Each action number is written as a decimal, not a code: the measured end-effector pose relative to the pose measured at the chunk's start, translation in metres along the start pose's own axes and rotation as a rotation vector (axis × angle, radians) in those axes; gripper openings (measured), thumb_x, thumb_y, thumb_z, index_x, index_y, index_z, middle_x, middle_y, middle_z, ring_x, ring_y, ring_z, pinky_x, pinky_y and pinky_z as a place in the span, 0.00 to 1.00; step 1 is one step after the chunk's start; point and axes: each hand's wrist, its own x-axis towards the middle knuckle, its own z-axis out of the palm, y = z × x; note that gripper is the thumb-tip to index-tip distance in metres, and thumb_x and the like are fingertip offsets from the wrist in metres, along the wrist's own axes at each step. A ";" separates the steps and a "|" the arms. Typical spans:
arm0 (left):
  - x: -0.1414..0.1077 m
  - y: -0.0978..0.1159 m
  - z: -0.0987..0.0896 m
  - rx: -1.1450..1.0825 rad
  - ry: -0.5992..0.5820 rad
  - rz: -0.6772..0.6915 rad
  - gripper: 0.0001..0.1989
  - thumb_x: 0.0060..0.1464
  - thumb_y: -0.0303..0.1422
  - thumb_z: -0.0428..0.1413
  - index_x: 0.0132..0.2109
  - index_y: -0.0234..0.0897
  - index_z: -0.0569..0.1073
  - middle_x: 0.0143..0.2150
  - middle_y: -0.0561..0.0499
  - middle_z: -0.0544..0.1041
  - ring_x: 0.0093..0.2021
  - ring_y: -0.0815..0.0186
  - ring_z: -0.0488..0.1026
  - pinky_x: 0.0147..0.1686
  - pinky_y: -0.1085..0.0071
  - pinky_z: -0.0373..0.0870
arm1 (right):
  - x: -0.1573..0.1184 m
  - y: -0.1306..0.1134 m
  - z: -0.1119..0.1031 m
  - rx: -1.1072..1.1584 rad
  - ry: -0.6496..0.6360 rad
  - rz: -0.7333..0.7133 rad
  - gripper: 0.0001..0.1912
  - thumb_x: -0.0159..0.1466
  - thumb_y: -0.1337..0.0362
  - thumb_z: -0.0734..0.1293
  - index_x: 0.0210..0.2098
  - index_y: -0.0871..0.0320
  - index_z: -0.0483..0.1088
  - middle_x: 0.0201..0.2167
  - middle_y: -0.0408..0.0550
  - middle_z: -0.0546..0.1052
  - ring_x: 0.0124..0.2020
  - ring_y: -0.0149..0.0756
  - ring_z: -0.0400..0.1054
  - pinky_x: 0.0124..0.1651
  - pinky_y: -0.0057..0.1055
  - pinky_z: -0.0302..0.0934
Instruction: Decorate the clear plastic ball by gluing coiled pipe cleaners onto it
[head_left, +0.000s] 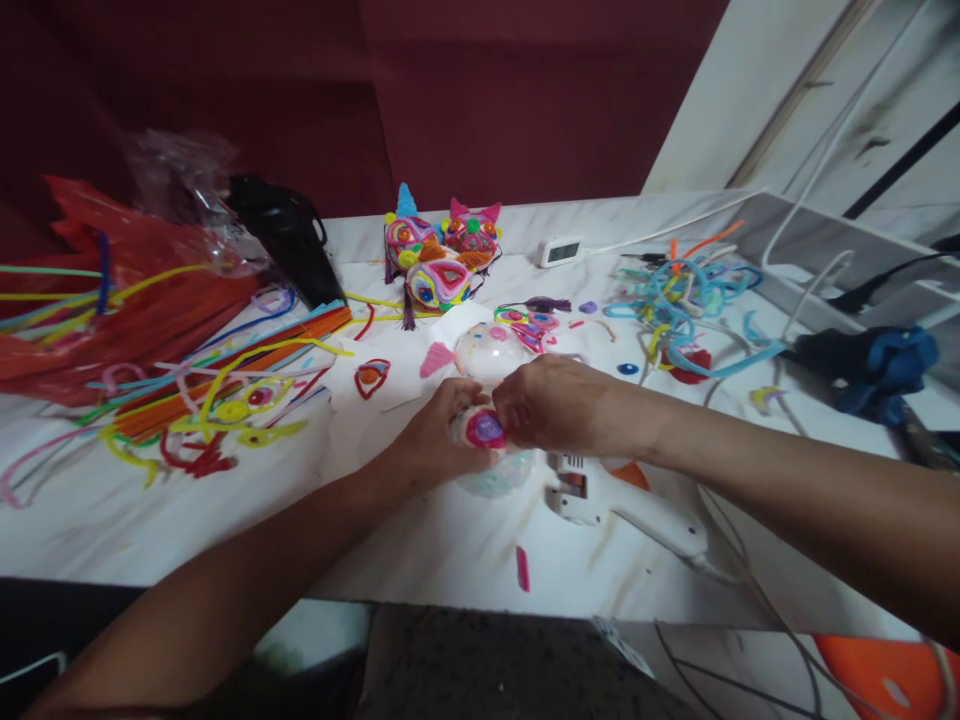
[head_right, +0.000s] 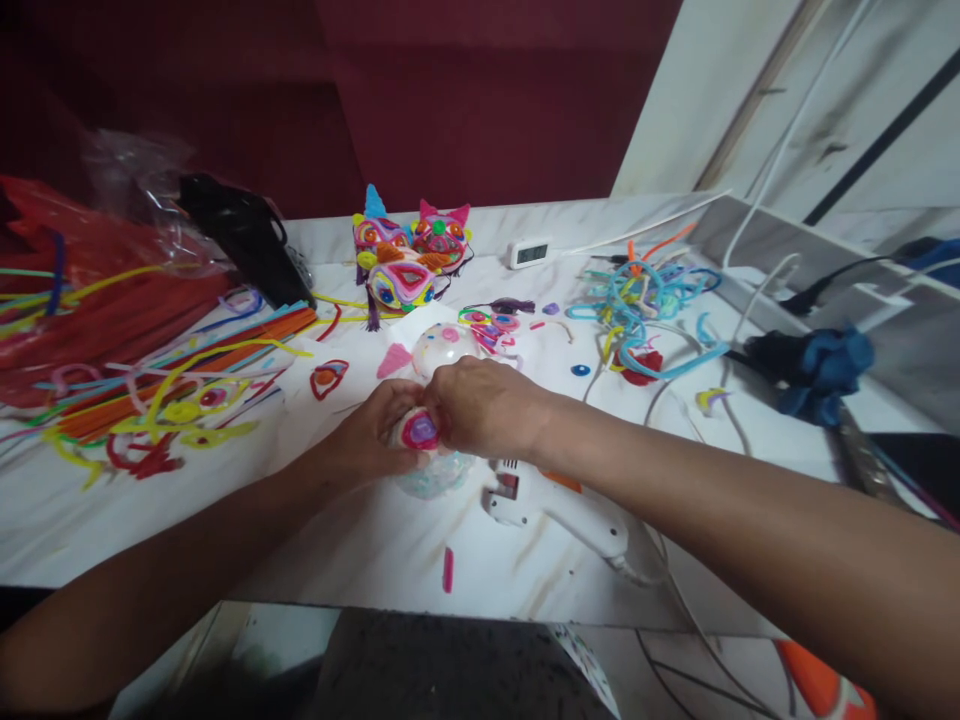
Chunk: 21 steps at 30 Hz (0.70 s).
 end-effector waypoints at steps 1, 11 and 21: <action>0.001 0.000 0.000 -0.001 -0.001 -0.002 0.39 0.33 0.34 0.77 0.51 0.46 0.66 0.65 0.42 0.79 0.74 0.41 0.76 0.74 0.46 0.72 | -0.001 0.000 -0.001 0.006 -0.012 0.006 0.05 0.68 0.70 0.76 0.39 0.57 0.87 0.34 0.52 0.88 0.39 0.43 0.83 0.35 0.32 0.58; -0.002 0.010 0.000 -0.004 -0.012 -0.015 0.40 0.33 0.34 0.78 0.52 0.44 0.68 0.66 0.39 0.79 0.75 0.39 0.74 0.76 0.41 0.70 | -0.007 -0.012 -0.009 -0.040 -0.032 0.042 0.09 0.71 0.71 0.75 0.49 0.60 0.87 0.53 0.61 0.89 0.55 0.52 0.83 0.47 0.35 0.66; 0.006 0.000 0.004 0.045 0.021 0.017 0.38 0.35 0.27 0.74 0.55 0.43 0.69 0.65 0.40 0.81 0.71 0.42 0.77 0.72 0.43 0.74 | -0.012 -0.012 -0.002 -0.094 0.026 0.009 0.11 0.74 0.71 0.71 0.50 0.61 0.87 0.45 0.63 0.90 0.51 0.51 0.85 0.45 0.34 0.64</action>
